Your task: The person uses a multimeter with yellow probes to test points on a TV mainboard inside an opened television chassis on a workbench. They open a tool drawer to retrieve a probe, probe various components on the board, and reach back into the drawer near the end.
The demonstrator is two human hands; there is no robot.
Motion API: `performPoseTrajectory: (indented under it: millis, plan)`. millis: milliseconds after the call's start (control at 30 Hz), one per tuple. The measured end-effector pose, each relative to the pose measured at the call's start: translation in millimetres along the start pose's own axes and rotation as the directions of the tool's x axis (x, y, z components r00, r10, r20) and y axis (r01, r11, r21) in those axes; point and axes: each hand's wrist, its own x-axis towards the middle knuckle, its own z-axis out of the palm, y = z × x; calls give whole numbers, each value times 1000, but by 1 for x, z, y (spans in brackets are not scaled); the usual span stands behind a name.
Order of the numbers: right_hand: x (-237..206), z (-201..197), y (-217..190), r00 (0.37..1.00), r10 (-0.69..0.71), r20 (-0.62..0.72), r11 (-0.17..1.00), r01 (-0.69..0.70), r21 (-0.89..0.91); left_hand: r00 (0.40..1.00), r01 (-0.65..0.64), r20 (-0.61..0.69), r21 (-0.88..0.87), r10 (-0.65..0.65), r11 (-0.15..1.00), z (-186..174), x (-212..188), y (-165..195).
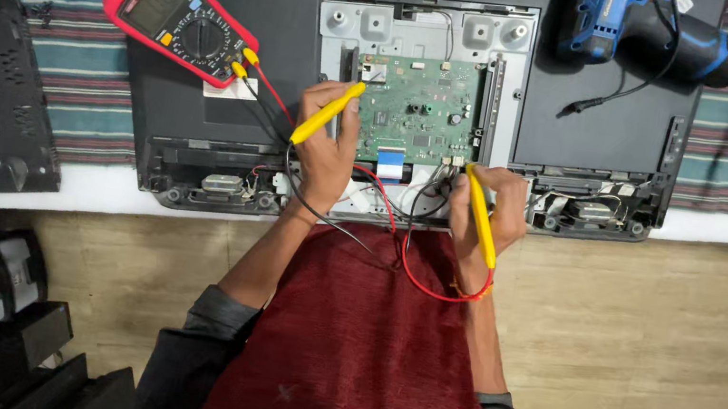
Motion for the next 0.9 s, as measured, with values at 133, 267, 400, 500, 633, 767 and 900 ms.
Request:
performPoseTrajectory:
  millis: [133, 267, 400, 500, 633, 767, 900]
  plan:
    - [5, 4, -7, 999, -30, -38, 999, 28, -41, 1000, -8, 11, -36, 9, 999, -1, 0, -1]
    - [11, 3, -10, 1000, -18, -15, 998, 17, -68, 1000, -5, 4, -12, 5, 1000, -1, -1, -1]
    - [16, 4, -11, 1000, -12, -9, 997, 11, -74, 1000, 21, 3, -64, -21, 998, 0, -1, -1]
    - [17, 5, -11, 1000, -25, -10, 997, 25, -73, 1000, 8, 4, -26, -8, 1000, -2, 0, -1]
    - [16, 7, -9, 1000, -28, -10, 996, 27, -80, 1000, 10, -6, -3, -10, 1000, -2, -1, 1]
    - [16, 9, -7, 999, -34, -12, 995, 33, -96, 1000, 30, -5, -9, -30, 1000, -2, -1, 1]
    - [15, 9, -5, 999, -45, -5, 993, 44, -111, 1000, 16, 2, -8, -16, 1000, -3, -1, 1]
